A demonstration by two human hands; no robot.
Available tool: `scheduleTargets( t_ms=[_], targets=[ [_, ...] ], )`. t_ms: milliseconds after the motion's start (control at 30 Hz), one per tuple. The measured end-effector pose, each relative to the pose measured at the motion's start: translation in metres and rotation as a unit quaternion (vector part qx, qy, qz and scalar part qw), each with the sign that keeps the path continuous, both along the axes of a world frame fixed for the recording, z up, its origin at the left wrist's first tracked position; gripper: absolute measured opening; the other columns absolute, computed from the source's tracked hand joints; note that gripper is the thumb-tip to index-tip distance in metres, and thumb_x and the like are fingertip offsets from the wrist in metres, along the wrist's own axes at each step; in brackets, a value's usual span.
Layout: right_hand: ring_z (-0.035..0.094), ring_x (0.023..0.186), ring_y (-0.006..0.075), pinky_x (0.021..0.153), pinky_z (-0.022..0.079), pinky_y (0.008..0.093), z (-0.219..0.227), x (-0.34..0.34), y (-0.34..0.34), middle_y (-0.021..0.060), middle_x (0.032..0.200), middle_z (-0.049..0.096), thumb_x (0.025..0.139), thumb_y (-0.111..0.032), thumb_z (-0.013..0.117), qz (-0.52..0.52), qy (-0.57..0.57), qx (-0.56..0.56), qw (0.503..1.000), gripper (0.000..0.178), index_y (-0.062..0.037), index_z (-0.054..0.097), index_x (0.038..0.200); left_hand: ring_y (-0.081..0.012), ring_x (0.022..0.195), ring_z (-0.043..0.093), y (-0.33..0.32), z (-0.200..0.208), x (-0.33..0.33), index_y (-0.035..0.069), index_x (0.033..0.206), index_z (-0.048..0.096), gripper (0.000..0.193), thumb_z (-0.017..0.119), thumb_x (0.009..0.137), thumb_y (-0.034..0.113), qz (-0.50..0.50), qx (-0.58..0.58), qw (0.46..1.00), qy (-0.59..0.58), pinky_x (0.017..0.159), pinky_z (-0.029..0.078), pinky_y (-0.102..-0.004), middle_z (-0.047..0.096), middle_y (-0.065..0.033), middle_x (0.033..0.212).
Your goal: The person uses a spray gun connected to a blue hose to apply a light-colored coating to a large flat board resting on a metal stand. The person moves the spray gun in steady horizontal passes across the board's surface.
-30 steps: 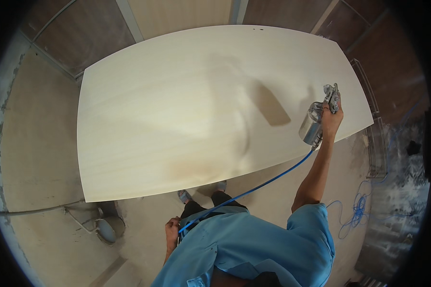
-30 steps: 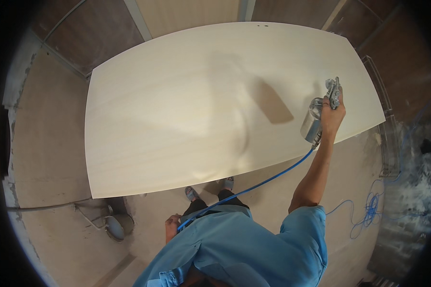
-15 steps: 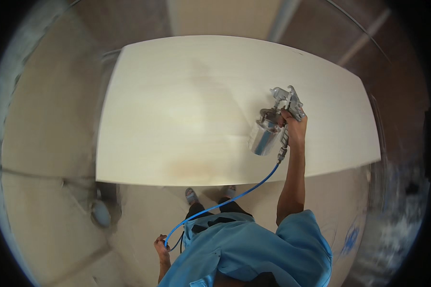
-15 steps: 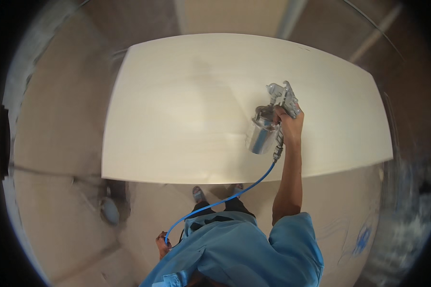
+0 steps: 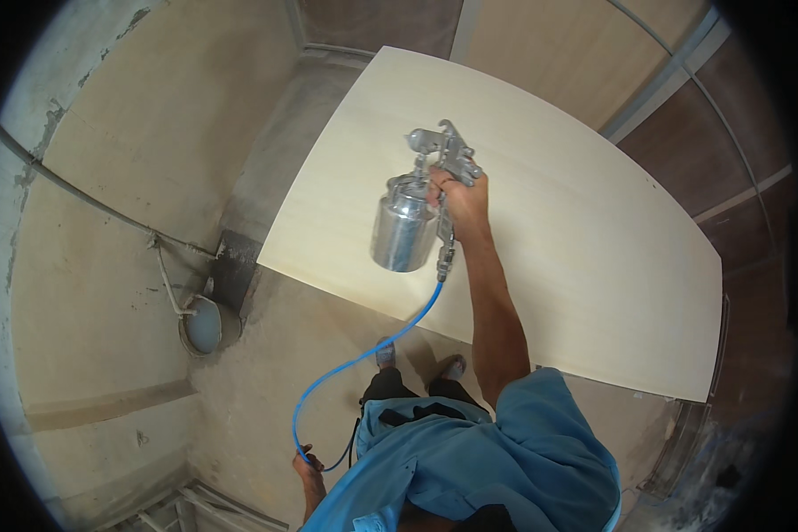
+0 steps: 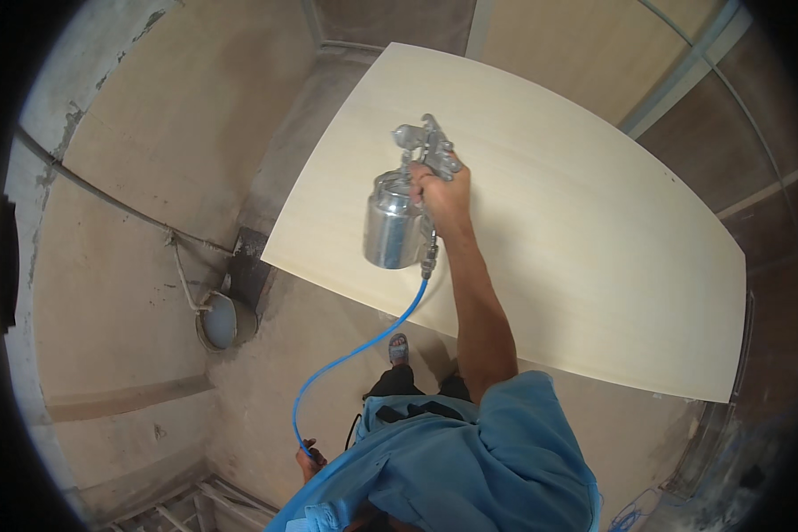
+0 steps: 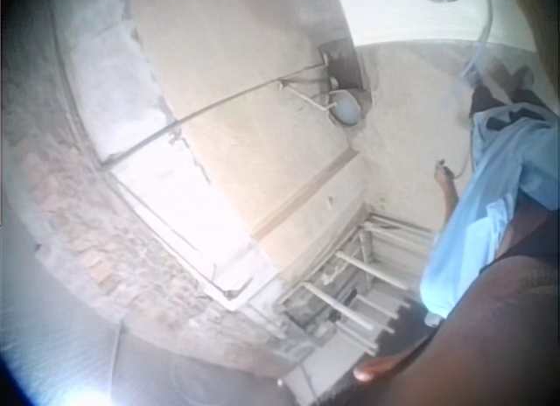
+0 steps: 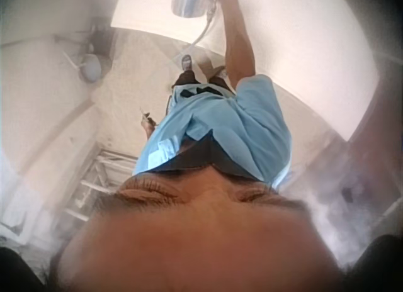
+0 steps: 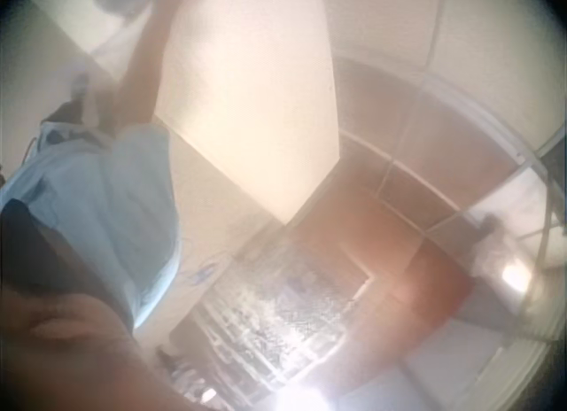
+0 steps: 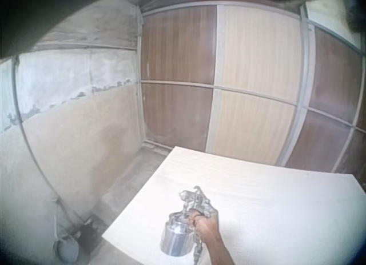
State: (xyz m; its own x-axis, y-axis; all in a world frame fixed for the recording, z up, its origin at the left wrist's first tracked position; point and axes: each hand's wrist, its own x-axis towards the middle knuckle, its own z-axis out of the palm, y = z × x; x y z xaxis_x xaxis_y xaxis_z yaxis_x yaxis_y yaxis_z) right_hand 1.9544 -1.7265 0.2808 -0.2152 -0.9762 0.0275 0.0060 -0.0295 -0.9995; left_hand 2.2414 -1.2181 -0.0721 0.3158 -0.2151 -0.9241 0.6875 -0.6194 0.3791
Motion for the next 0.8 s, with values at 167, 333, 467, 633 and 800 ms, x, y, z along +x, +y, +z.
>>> scheduleTargets(
  t_ms=[167,333,467,633,800],
  targets=[
    [0.051,0.048,0.0128,0.043,0.038,0.0269,0.001,0.011,0.010,0.0075,0.064,0.057,0.082,0.010,0.055,0.085,-0.068,0.017,0.994,0.015,0.0081,0.058,0.096,-0.0150,0.029,0.032,-0.013,-0.006,0.002,0.005,0.088,0.061,0.035,0.045,0.095,0.036,0.048,0.021,0.998,-0.026,0.031,0.022,-0.0312,0.032,0.0012,0.041],
    [0.050,0.048,0.0118,0.045,0.040,0.0273,-0.002,0.005,0.012,0.0049,0.062,0.055,0.084,0.006,0.058,0.049,0.025,-0.024,0.998,0.014,0.0054,0.058,0.098,-0.0153,0.030,0.033,-0.028,-0.011,0.026,0.006,0.088,0.061,0.032,0.047,0.094,0.033,0.061,-0.042,0.995,-0.069,0.031,0.023,-0.0307,0.033,0.0007,0.042],
    [0.049,0.048,0.0107,0.045,0.040,0.0277,0.007,-0.002,0.018,0.0028,0.060,0.054,0.084,0.006,0.056,0.096,0.022,-0.045,0.994,0.015,0.0023,0.059,0.098,-0.0142,0.029,0.035,-0.014,0.006,0.053,0.002,0.086,0.063,0.032,0.049,0.093,0.031,0.066,-0.022,0.984,-0.162,0.029,0.025,-0.0299,0.038,-0.0015,0.045],
    [0.047,0.051,0.0071,0.047,0.038,0.0246,0.052,-0.055,0.036,-0.0015,0.063,0.052,0.087,0.000,0.058,-0.065,0.100,-0.048,0.992,0.023,-0.0008,0.060,0.110,-0.0128,0.029,0.036,-0.055,0.082,0.106,0.000,0.085,0.065,0.032,0.053,0.092,0.028,-0.066,-0.036,0.972,-0.225,0.028,0.027,-0.0276,0.042,-0.0018,0.047],
    [0.048,0.051,0.0078,0.047,0.038,0.0249,0.041,-0.146,0.088,-0.0004,0.063,0.053,0.089,-0.003,0.058,-0.169,0.142,-0.055,0.974,0.010,-0.0002,0.059,0.099,-0.0108,0.034,0.039,-0.107,0.115,0.129,-0.002,0.087,0.067,0.032,0.058,0.091,0.029,-0.210,-0.092,0.949,-0.215,0.031,0.029,-0.0263,0.045,-0.0011,0.049]
  ],
)
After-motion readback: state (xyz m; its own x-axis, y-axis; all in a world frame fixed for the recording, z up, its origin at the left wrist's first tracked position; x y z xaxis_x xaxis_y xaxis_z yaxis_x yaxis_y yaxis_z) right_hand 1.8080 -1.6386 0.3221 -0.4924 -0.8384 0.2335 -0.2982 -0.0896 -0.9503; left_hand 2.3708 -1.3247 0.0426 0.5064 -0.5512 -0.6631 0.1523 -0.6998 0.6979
